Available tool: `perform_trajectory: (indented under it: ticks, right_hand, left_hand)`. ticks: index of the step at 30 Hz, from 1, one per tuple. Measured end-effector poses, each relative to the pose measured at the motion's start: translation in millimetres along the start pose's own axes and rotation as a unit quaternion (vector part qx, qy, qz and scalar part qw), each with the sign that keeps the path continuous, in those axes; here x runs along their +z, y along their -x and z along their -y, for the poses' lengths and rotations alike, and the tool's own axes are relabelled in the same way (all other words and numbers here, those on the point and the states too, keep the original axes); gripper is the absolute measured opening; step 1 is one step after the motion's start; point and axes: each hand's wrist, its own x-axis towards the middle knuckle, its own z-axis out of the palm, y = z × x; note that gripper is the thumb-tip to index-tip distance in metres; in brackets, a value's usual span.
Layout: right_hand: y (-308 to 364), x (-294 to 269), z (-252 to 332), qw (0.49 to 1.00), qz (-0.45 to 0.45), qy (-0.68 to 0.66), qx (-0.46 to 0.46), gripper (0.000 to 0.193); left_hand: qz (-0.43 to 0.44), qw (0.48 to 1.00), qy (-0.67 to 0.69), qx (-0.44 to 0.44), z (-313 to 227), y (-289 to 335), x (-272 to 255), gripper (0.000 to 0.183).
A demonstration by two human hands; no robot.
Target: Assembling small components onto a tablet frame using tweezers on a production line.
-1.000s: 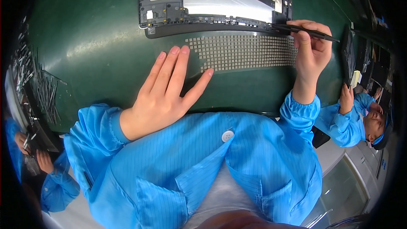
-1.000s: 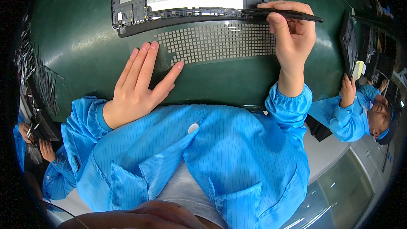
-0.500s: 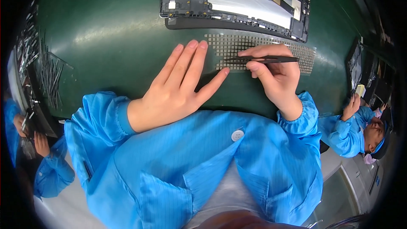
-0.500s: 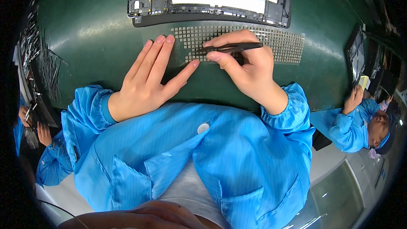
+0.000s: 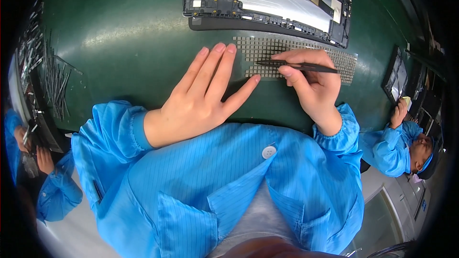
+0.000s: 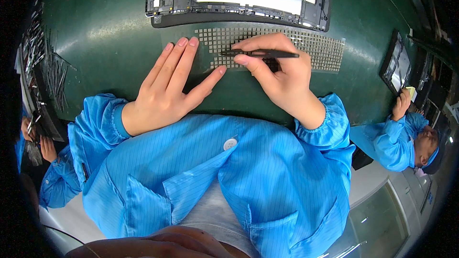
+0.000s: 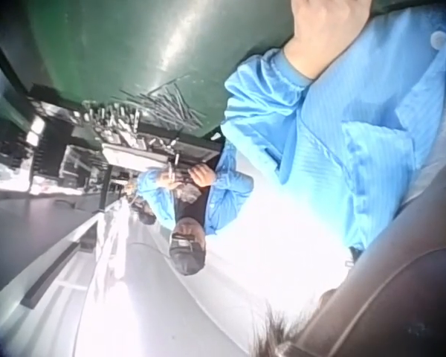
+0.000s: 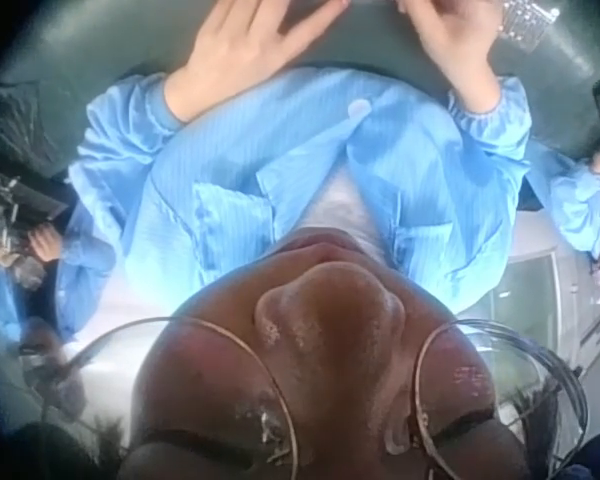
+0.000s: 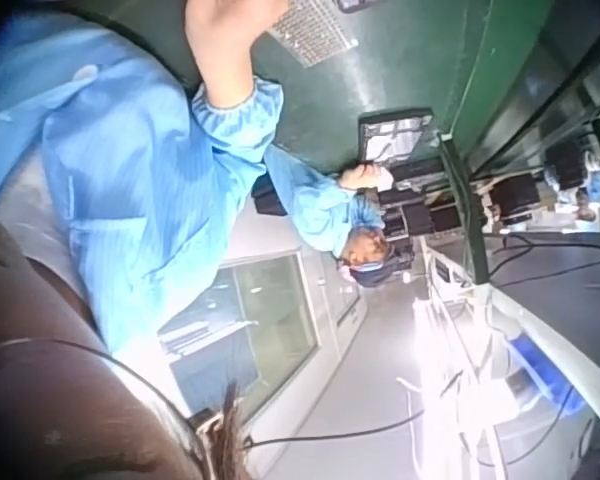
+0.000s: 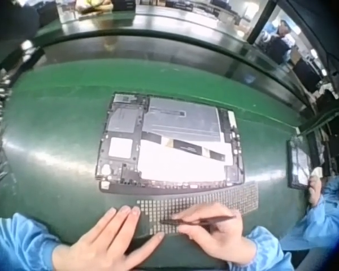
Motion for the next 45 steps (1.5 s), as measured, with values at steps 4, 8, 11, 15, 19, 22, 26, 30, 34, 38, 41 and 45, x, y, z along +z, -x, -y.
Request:
perform_trajectory:
  ticks: [4,8,11,15,19,22,26,30,34,38,41,45]
  right_hand:
    - [4,2,-4,0.996,0.010,0.023,-0.091,0.021]
    - [-1,-2,5,0.995,-0.013,-0.030,-0.091,0.022]
    - [-29,-13,14,0.985,-0.068,-0.152,-0.049,0.019]
    - [-114,-44,21,0.988,-0.056,-0.105,-0.100,0.013]
    - [-179,-41,-7,0.985,-0.056,-0.097,-0.128,0.013]
    - [-184,-35,-16,0.986,-0.068,-0.146,-0.047,0.014]
    - [-186,-28,-11,0.990,-0.082,-0.095,-0.059,0.014]
    - [-187,-30,-11,0.992,-0.080,-0.072,-0.062,0.014]
    - [-189,-31,-15,0.991,-0.070,-0.076,-0.081,0.014]
    - [-189,-32,-18,0.993,-0.064,-0.063,-0.082,0.014]
    - [-190,-30,-16,0.993,-0.064,-0.077,-0.066,0.015]
    - [-181,-36,-13,0.990,-0.070,-0.052,-0.112,0.015]
  left_hand:
    - [-0.008,1.000,-0.001,0.000,1,2,1,0.049]
    - [-0.020,1.000,-0.010,0.001,4,4,1,0.048]
    - [-0.009,0.999,-0.010,0.036,9,5,-3,0.047]
    - [-0.023,0.999,-0.006,0.046,1,-5,-6,0.047]
    - [-0.042,0.998,-0.008,0.046,2,-8,-1,0.043]
    - [-0.038,0.998,-0.016,0.048,1,-6,-1,0.042]
    - [-0.041,0.998,-0.017,0.045,1,-6,1,0.040]
    - [-0.040,0.998,-0.016,0.045,3,-8,2,0.038]
    - [-0.037,0.998,-0.017,0.046,2,-7,3,0.039]
    - [-0.033,0.998,-0.015,0.049,3,-7,0,0.038]
    - [-0.033,0.998,-0.020,0.051,4,-7,-2,0.038]
    - [-0.063,0.995,-0.041,0.068,1,-14,-4,0.035]
